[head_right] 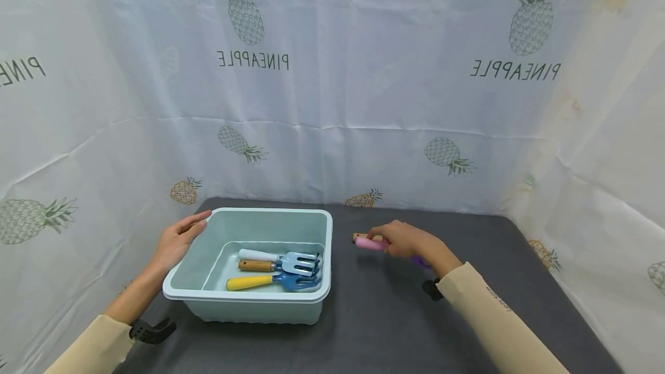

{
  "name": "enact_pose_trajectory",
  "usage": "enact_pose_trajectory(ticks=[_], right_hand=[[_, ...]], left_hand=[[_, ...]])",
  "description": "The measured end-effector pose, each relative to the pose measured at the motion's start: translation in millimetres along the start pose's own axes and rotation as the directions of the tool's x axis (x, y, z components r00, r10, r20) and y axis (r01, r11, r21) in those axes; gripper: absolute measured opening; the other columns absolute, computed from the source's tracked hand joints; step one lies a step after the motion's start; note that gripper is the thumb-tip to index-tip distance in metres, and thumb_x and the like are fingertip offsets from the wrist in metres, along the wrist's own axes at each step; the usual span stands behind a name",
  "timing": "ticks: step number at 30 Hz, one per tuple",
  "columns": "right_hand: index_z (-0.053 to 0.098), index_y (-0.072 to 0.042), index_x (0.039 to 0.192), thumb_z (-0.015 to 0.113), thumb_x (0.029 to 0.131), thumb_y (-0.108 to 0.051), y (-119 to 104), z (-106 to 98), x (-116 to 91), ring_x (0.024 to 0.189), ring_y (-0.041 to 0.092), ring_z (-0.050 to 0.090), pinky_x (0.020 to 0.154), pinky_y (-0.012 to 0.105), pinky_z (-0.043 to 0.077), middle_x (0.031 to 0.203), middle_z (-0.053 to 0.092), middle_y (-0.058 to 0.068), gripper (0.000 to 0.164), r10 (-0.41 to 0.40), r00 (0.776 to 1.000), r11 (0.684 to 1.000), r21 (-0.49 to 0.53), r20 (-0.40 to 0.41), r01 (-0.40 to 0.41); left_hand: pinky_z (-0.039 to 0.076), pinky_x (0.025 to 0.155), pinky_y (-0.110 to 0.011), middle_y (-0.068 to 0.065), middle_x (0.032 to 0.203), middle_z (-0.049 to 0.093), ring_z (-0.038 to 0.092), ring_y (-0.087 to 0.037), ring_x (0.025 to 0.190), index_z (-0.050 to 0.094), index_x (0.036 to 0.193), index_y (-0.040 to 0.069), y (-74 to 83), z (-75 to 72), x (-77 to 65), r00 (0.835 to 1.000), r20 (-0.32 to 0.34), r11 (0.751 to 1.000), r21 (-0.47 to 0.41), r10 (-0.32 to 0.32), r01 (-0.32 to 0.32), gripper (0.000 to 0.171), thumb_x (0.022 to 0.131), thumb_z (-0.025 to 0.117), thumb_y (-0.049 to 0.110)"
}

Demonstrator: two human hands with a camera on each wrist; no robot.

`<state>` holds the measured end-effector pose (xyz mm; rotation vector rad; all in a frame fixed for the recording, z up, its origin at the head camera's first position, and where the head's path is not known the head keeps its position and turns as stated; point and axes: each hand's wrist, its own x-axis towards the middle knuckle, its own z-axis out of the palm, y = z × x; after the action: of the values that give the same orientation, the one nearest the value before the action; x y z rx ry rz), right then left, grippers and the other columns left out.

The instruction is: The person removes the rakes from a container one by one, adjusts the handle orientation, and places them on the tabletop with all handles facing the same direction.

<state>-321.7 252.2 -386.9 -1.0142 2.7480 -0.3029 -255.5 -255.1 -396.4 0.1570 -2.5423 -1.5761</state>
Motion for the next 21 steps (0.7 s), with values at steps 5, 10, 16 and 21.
enact_pose_trajectory(ticks=[5,10,16,21], right_hand=[[0.067,-0.014,0.134,0.064,0.086,0.005,0.6,19.3,0.6,0.079,0.013,0.051,0.07,0.03,0.043,0.1,0.065,-0.002,0.052,0.022,1.0,0.999,0.03,0.007,-0.023],[0.069,-0.014,0.131,0.064,0.083,0.007,3.2,35.7,-1.9,0.078,0.011,0.051,0.069,0.029,0.042,0.097,0.064,-0.004,0.052,0.012,1.0,0.999,0.053,0.0,-0.012],[0.07,-0.01,0.126,0.065,0.082,0.007,6.3,47.5,-4.0,0.073,0.007,0.045,0.066,0.025,0.038,0.085,0.06,-0.002,0.048,-0.091,0.995,0.995,0.026,-0.034,0.092],[0.071,-0.01,0.126,0.066,0.083,0.007,5.5,51.8,-2.6,0.076,0.007,0.046,0.067,0.025,0.04,0.089,0.062,-0.002,0.047,-0.081,0.996,0.996,0.02,-0.025,0.081]], left_hand=[[0.049,0.081,-0.011,-0.017,0.153,0.054,0.058,-0.022,0.129,0.05,0.154,0.014,-0.4,-1.0,-0.8,1.0,-0.004,1.0,-0.003,-0.011,0.011,0.052,0.11,0.049,0.041],[0.048,0.082,-0.01,-0.016,0.154,0.053,0.055,-0.028,0.134,0.05,0.154,0.014,1.8,-1.5,-0.6,1.0,0.002,1.0,-0.011,-0.008,0.008,0.053,0.109,0.048,0.043],[0.048,0.082,-0.01,-0.017,0.154,0.053,0.054,-0.03,0.136,0.05,0.154,0.014,2.3,-2.2,-1.2,1.0,0.01,1.0,-0.005,-0.003,0.003,0.054,0.11,0.048,0.044],[0.048,0.082,-0.01,-0.017,0.153,0.054,0.054,-0.03,0.135,0.05,0.154,0.013,2.2,-2.1,-1.0,1.0,0.001,1.0,-0.005,-0.007,0.007,0.053,0.11,0.048,0.042]])
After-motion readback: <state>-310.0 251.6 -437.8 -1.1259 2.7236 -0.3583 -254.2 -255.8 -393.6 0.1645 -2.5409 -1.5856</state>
